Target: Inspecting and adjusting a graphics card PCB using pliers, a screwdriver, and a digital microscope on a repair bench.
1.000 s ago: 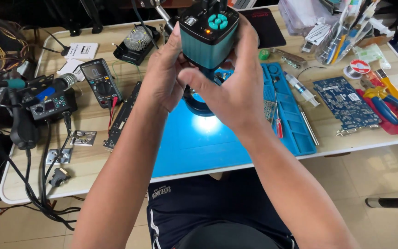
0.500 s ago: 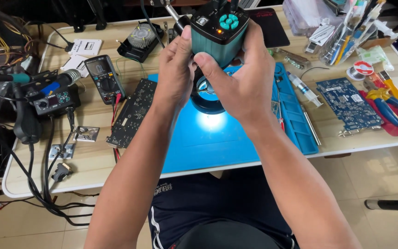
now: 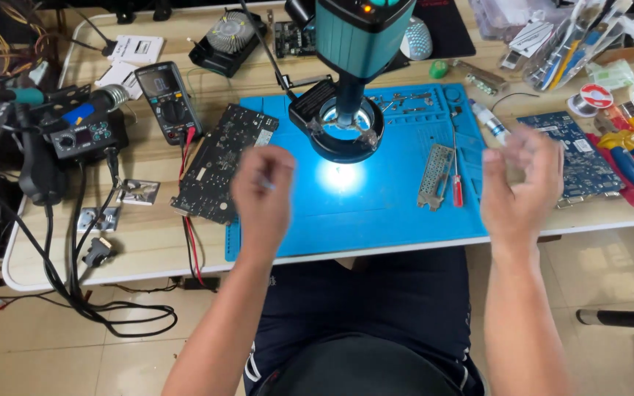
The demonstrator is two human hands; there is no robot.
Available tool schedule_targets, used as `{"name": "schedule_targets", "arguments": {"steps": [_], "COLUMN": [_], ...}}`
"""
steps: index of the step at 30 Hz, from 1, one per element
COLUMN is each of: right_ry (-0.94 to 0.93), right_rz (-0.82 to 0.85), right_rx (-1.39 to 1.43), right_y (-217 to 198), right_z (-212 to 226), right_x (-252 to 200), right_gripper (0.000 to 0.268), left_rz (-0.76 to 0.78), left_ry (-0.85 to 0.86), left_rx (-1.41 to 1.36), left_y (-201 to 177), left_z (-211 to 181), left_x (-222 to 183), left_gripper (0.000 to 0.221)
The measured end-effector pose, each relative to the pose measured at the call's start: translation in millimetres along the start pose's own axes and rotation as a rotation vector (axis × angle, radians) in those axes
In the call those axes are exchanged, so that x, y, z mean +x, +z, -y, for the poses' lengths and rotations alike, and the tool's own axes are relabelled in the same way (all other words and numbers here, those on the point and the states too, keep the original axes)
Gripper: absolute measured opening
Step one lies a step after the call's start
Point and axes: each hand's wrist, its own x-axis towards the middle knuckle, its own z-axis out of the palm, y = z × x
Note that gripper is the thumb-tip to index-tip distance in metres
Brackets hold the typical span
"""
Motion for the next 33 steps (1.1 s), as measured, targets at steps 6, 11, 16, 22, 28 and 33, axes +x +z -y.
{"name": "schedule_targets", "arguments": {"steps": [6,11,16,22,28,33], "right_ry": [0.111,0.183,0.238,0.354,0.33,0.342], "right_rz": [0.056,0.113,0.138,0.236,0.227,0.219], "right_rx": [-0.239,-0.428,-0.459,-0.487,-0.488,-0.492], "right_y": [-11,-6,-9,-9,-7,-7], "right_z": [-64,-72,-79,-79,-81,-78], "right_x": [-58,-61,-64,-59,-61,-60], "right_gripper": [0.021,0.024,0.028,0.029,0.029,0.027], "left_rz": [0.519,0.551,0.544,0.564,0.541,0.493], "left_ry": [-0.229,-0.255,-0.202,-0.27,-0.383,-0.322], "left_rx": [0.609,0.817,0.906,0.951,0.95,0.949], "left_y": [17,20,30,34,35,35], "left_z": [49,71,80,84,81,87], "left_x": [-23,-18,-16,-9,-5,-8], "left_gripper": [0.01,0.018,0.032,0.024,0.027,0.034]}}
